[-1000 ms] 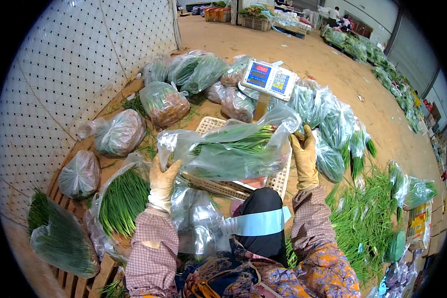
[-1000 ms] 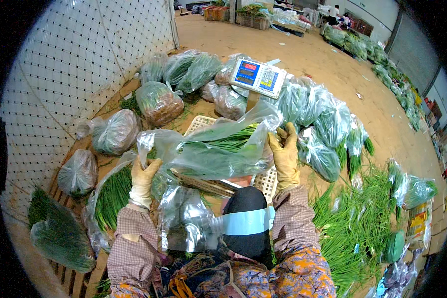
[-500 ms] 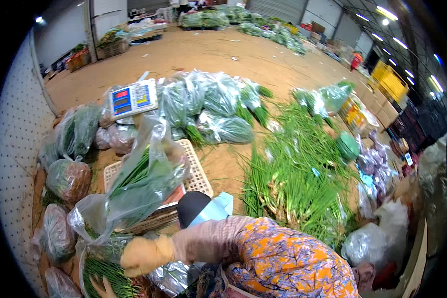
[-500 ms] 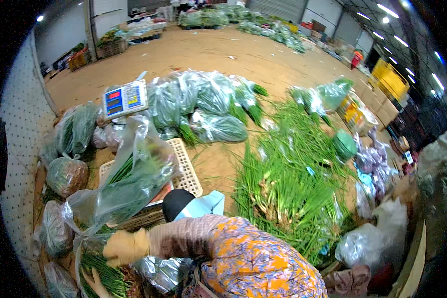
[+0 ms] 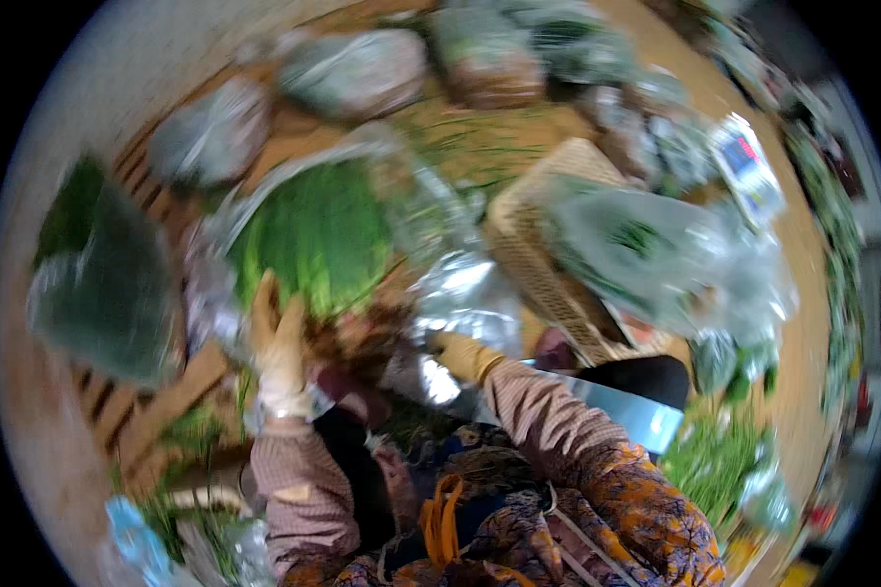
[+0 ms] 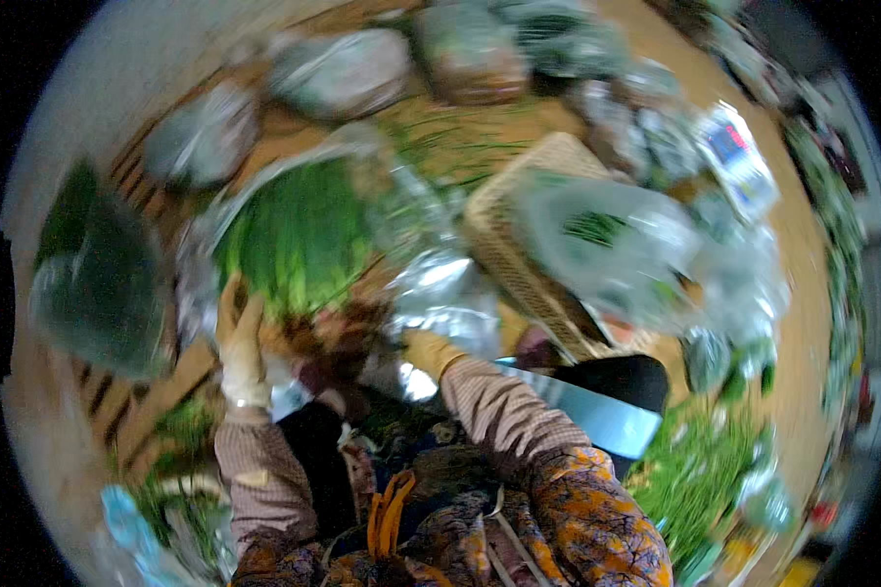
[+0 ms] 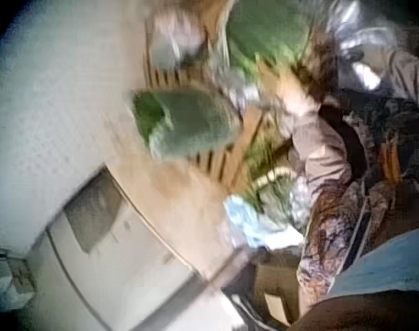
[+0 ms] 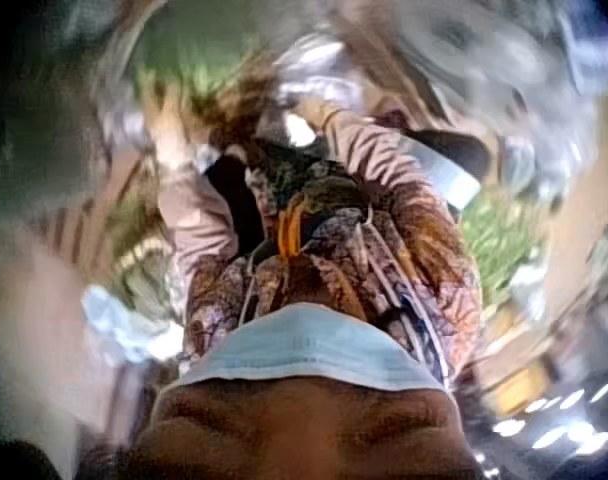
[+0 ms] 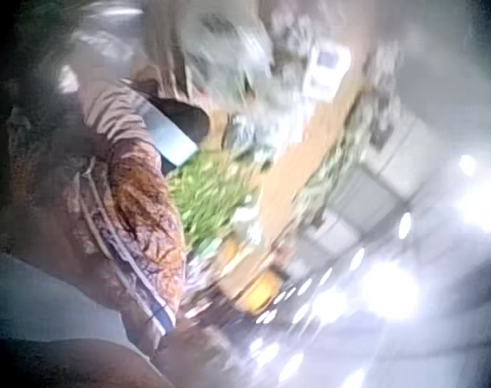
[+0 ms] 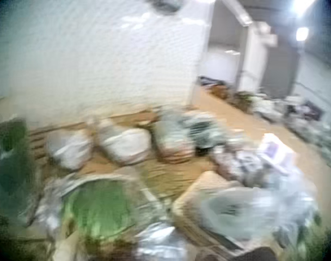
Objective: The person packages bunches of chives by pulling them from a larger pile, checking the roots, and placing them into clear plastic bags which are then weighed and set aside.
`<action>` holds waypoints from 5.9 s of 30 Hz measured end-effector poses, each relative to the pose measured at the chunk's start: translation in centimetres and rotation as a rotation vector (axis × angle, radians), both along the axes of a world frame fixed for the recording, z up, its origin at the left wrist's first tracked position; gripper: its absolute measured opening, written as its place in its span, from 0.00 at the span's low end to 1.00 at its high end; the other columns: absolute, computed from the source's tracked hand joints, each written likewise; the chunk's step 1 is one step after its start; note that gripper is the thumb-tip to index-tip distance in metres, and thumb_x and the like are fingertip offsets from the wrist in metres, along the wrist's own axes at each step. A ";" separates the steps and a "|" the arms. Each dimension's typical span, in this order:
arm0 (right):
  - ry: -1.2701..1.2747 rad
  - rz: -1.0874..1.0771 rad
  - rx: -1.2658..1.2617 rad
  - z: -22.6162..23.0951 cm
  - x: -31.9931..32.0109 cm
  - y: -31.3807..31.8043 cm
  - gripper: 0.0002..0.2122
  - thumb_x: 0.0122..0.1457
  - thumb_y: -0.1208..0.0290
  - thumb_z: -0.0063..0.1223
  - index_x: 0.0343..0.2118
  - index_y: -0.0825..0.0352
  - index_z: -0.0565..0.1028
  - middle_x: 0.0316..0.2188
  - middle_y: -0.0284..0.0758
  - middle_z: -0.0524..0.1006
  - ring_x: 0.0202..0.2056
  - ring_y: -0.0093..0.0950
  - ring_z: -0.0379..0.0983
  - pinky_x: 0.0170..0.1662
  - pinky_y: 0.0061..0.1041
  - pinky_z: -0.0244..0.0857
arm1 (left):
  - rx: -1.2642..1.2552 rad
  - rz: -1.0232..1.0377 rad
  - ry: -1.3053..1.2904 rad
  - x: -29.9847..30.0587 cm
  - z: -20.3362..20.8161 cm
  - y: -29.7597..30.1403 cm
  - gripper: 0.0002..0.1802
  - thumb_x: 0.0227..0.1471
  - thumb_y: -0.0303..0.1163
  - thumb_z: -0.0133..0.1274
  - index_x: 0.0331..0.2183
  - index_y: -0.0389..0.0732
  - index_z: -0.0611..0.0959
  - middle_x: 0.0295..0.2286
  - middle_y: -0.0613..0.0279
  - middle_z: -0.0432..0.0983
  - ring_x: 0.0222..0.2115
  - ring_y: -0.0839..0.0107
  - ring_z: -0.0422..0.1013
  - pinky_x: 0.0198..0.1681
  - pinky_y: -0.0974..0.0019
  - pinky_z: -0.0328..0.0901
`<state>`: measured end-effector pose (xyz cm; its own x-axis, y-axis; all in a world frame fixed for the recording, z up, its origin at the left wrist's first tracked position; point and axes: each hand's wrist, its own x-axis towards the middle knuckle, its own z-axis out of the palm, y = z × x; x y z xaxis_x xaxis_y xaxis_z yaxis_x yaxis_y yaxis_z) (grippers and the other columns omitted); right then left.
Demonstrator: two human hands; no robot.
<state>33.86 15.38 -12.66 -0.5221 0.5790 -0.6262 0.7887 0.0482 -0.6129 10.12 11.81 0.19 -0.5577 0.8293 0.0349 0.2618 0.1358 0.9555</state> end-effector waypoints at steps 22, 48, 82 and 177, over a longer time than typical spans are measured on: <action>0.156 -0.313 -0.164 -9.3 -5.2 7.3 0.11 0.56 0.67 0.44 0.37 0.69 0.70 0.23 0.33 0.74 0.21 0.21 0.67 0.23 0.18 0.61 | 0.087 0.120 -0.365 -2.8 0.3 -0.5 0.20 0.47 0.20 0.46 0.45 0.31 0.68 0.44 0.57 0.65 0.45 0.72 0.61 0.50 0.71 0.55; 0.532 0.015 0.919 22.6 26.8 8.8 0.16 0.52 0.72 0.43 0.46 0.58 0.67 0.33 0.44 0.72 0.36 0.40 0.69 0.38 0.33 0.60 | -0.076 -0.806 -0.549 27.5 10.5 13.3 0.13 0.49 0.34 0.48 0.35 0.37 0.75 0.27 0.59 0.74 0.21 0.73 0.70 0.20 0.74 0.65; 0.784 -1.072 1.147 23.7 43.1 -0.7 0.13 0.49 0.69 0.51 0.37 0.70 0.71 0.28 0.35 0.73 0.31 0.29 0.70 0.35 0.25 0.66 | 0.158 -1.102 -0.799 31.9 20.4 10.1 0.16 0.47 0.30 0.48 0.39 0.31 0.72 0.18 0.67 0.68 0.28 0.73 0.68 0.34 0.70 0.62; 0.369 -0.724 0.473 22.6 32.3 -16.1 0.12 0.43 0.71 0.60 0.31 0.67 0.74 0.22 0.30 0.72 0.24 0.20 0.66 0.27 0.20 0.62 | -0.506 -1.685 -0.542 37.9 7.6 -3.8 0.18 0.47 0.24 0.50 0.43 0.32 0.72 0.35 0.66 0.72 0.35 0.81 0.66 0.39 0.77 0.62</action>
<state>66.18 -0.67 9.94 -0.0535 0.9925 -0.1101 0.4840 -0.0707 -0.8722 48.07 8.03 7.75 0.9131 0.3260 -0.2451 0.1225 0.3540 0.9272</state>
